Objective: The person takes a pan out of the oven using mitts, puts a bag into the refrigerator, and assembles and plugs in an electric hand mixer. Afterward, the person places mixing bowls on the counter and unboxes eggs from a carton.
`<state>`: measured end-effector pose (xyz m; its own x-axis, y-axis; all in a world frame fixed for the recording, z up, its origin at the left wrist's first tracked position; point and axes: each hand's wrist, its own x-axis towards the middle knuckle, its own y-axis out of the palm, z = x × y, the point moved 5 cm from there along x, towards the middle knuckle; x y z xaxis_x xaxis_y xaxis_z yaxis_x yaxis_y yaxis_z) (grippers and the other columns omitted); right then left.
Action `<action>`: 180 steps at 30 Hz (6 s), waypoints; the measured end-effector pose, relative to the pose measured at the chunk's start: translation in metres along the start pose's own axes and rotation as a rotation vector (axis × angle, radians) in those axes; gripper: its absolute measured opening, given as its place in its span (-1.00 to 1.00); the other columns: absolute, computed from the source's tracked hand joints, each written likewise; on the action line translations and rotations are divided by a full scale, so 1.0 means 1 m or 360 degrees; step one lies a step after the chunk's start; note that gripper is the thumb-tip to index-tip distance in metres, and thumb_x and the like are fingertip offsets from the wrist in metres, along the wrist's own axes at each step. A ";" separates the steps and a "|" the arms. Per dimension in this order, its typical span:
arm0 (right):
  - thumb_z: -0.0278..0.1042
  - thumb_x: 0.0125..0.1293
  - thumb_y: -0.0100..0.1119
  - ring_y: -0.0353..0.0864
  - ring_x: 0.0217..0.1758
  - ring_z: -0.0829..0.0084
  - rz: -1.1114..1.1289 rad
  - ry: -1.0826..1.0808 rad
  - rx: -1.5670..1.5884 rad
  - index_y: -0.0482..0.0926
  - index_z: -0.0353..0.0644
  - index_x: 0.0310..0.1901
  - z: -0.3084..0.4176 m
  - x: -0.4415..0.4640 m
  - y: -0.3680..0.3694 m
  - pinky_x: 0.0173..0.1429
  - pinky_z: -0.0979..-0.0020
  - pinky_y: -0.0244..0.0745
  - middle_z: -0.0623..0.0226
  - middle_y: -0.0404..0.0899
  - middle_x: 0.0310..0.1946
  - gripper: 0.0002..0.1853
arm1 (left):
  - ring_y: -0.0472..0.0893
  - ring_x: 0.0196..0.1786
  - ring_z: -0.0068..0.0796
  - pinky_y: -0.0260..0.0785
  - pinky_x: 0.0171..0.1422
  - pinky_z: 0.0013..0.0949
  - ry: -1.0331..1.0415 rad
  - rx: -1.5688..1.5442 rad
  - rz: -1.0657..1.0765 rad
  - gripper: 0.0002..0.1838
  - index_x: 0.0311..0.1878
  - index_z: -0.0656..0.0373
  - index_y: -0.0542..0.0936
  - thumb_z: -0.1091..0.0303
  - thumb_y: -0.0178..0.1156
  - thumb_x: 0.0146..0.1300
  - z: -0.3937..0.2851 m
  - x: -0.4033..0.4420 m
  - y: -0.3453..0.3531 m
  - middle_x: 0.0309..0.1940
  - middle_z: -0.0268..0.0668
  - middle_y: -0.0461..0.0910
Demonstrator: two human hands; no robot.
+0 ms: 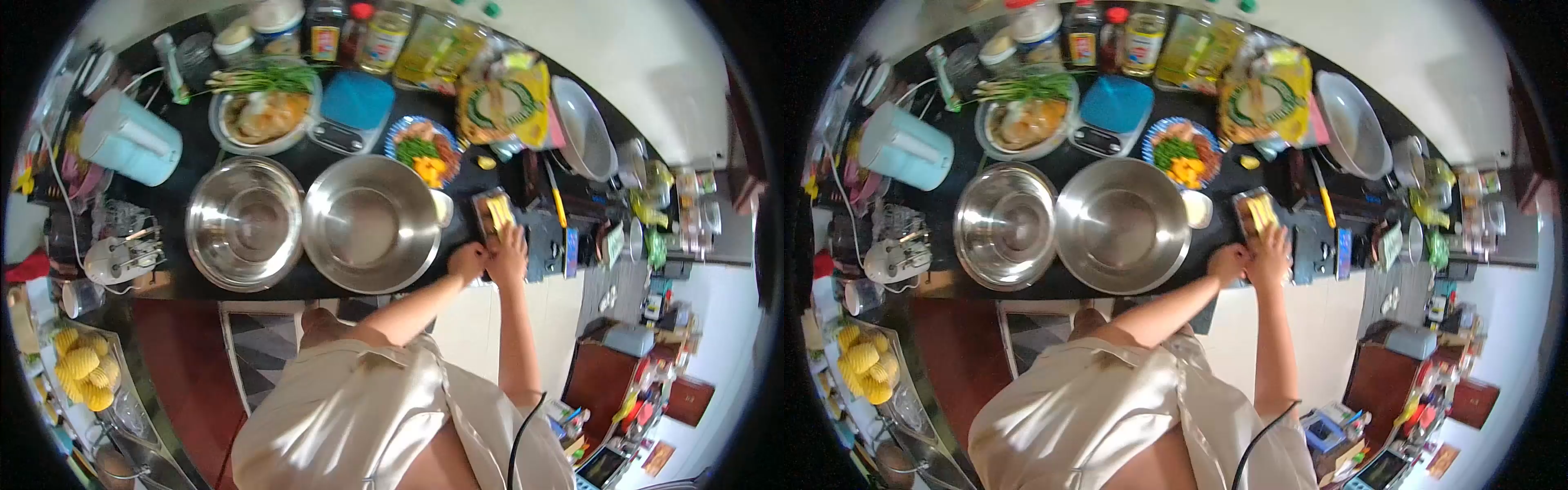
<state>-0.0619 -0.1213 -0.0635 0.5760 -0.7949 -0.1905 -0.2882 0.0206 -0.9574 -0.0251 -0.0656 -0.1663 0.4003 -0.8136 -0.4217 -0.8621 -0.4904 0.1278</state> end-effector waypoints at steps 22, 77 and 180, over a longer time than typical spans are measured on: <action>-0.30 0.07 0.06 0.46 0.03 -0.19 -0.0210 -0.0611 0.0476 -0.08 0.16 0.40 -0.030 0.023 -0.019 -0.05 0.09 0.50 -0.22 0.14 0.25 -0.17 | 0.64 -0.51 -0.30 0.53 -0.48 -0.33 -0.0209 -0.0396 -0.0320 -0.79 -0.15 0.17 0.43 0.24 -0.06 0.31 0.002 0.004 -0.010 -0.47 -0.27 0.53; -0.19 0.13 0.22 0.50 -0.65 0.50 -0.0497 0.1074 0.1120 0.44 -0.13 0.00 -0.109 0.005 0.027 -0.62 0.49 0.36 0.27 0.55 -0.56 -0.59 | 0.42 0.13 -0.20 0.34 0.11 -0.19 0.0399 0.2754 -0.0471 -0.50 0.09 -0.04 0.49 0.26 0.28 0.00 -0.267 0.014 -0.550 -0.01 -0.20 0.42; -0.43 0.15 0.10 0.52 -0.34 0.49 0.0675 0.0295 0.3681 0.41 -0.21 0.04 -0.067 -0.044 0.023 -0.18 0.49 0.45 0.30 0.53 -0.30 -0.62 | 0.61 -0.12 -0.33 0.48 -0.07 -0.39 -0.0203 -0.0741 0.0390 -0.58 0.10 0.29 0.29 0.30 0.12 0.27 -0.067 -0.066 -0.036 -0.11 -0.15 0.50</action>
<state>-0.1453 -0.1267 -0.0630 0.6518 -0.5883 -0.4786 0.7514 0.4158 0.5123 -0.0003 -0.0151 -0.0830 0.1386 -0.8914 -0.4314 -0.6851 -0.4009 0.6083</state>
